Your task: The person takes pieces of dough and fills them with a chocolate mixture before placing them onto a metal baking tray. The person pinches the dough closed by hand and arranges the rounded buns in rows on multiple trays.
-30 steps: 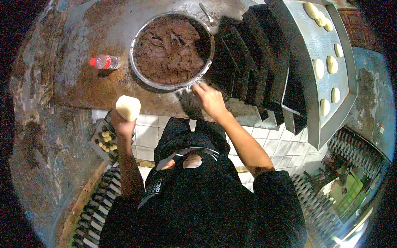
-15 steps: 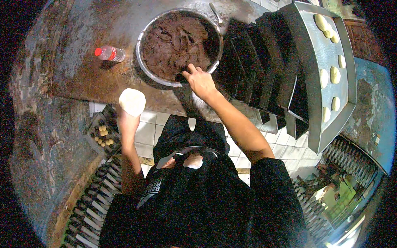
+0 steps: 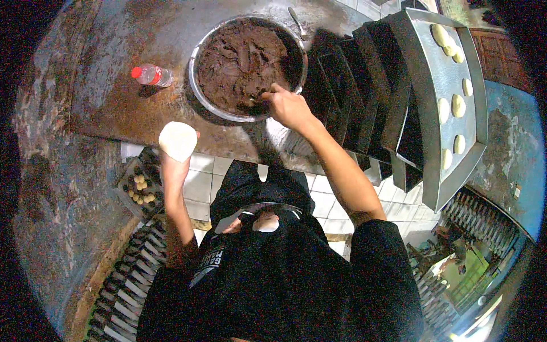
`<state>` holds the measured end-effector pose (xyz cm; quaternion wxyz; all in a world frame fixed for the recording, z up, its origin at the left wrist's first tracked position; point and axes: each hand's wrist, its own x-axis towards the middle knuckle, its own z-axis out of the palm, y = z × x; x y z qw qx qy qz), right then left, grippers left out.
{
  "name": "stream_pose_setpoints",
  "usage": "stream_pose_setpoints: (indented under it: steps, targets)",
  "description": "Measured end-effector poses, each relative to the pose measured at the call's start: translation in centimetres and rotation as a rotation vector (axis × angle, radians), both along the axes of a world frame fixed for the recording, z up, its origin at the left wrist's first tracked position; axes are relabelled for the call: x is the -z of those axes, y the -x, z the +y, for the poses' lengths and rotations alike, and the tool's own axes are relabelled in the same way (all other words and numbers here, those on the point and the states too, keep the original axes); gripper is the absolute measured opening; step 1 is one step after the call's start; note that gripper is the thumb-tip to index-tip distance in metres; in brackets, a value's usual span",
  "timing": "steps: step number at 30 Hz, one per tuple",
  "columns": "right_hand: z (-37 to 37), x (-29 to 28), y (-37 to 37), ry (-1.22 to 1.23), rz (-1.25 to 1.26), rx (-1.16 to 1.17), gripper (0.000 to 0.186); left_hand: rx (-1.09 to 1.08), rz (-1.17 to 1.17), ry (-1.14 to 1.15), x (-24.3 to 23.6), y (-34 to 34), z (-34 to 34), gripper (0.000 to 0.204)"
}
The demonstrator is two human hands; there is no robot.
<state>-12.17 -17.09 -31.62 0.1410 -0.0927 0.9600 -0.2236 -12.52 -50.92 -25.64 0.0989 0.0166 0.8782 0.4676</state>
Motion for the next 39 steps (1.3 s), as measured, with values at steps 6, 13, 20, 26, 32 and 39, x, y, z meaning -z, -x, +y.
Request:
stream_pose_setpoints:
  steps: [6,13,20,26,32,39]
  targets:
    - [-0.7,1.2,-1.6,-0.345,0.047,-0.101,0.026,0.021,-0.09,-0.22,-1.3,0.5,1.3,0.021]
    - [-0.5,2.4,-0.2,-0.259,-0.086,-0.103,0.021,0.042,-0.104,-0.136,-1.2,0.2,1.4,0.035]
    - [1.3,3.9,1.2,0.338,0.002,-0.155,0.027,0.139,-0.007,-0.063,-0.4,0.4,1.4,0.033]
    - [-2.8,1.4,-0.6,-0.236,0.026,-0.096,0.021,0.113,-0.021,-0.066,-0.5,0.0,1.6,0.033]
    - [-0.2,1.7,-0.5,0.225,-0.137,0.01,0.033,0.107,-0.001,-0.09,-0.2,-0.3,2.3,0.034]
    - [-8.5,-12.1,-5.9,0.578,0.109,0.214,0.03,0.133,0.04,-0.28,-0.2,-0.2,5.2,0.027]
